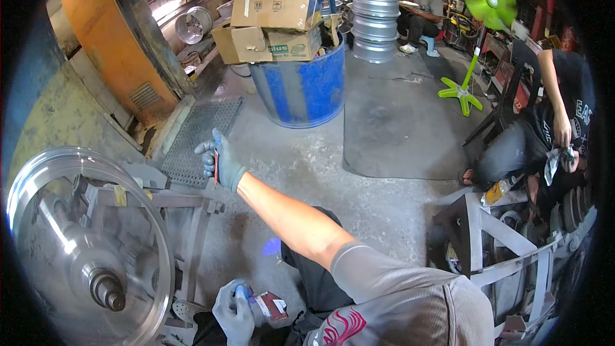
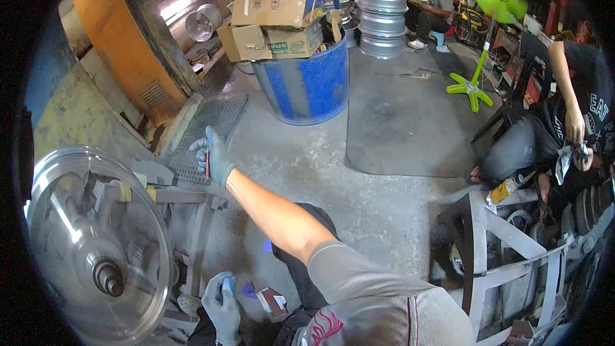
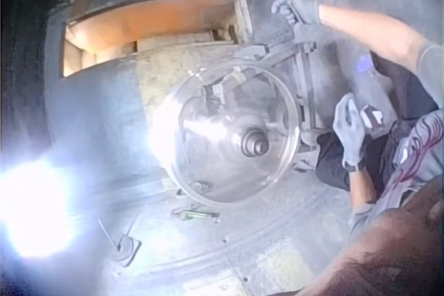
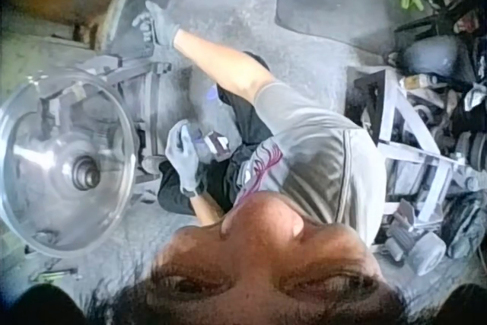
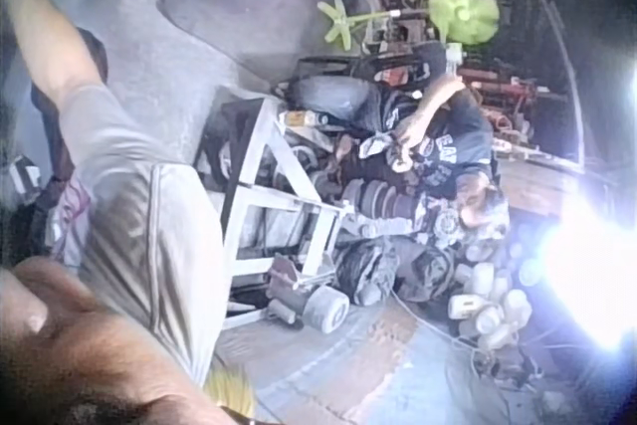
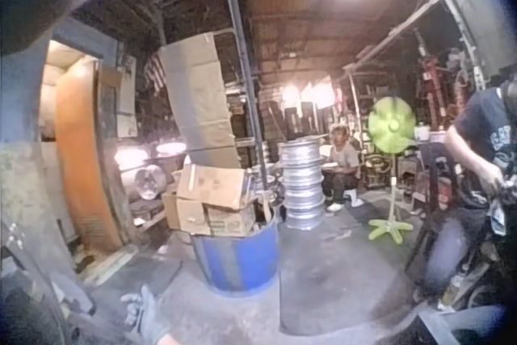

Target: The person sits on the floor and uses a sanding block to polish the outer rim of a large metal wheel mounted on a lathe. The person repeatedly rubs the sanding block along the rim while the wheel rotates, occasionally adjusting grip and position.

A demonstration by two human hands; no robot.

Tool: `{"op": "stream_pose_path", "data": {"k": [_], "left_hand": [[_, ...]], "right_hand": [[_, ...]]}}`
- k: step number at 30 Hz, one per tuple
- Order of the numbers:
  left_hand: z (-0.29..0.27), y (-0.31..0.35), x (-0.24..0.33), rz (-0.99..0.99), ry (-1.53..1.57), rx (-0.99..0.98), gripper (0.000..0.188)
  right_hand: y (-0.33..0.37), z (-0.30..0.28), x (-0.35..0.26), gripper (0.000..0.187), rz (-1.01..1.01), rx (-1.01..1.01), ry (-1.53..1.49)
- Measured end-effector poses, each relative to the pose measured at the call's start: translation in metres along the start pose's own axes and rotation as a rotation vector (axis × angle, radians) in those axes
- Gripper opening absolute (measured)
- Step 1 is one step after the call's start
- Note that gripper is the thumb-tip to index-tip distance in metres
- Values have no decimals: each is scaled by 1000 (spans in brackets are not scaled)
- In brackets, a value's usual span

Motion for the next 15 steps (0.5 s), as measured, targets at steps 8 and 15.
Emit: {"op": "stream_pose_path", "data": {"k": [8, 15], "left_hand": [[-1, 0, -1, 29, -38, -18, 20], [4, 1, -7, 0, -19, -28, 20]], "right_hand": [[2, 1, 1, 76, -7, 19, 11], [-1, 4, 5, 74, 19, 4, 8]]}}
Point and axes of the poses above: each hand's wrist, its own y-axis away from the middle knuckle, its own z-axis out of the palm, x = y × z, the point moved 5 cm from there along -y, towards the middle knuckle, and after that the axes turned 1 degree about -x, right-handed, at the moved point
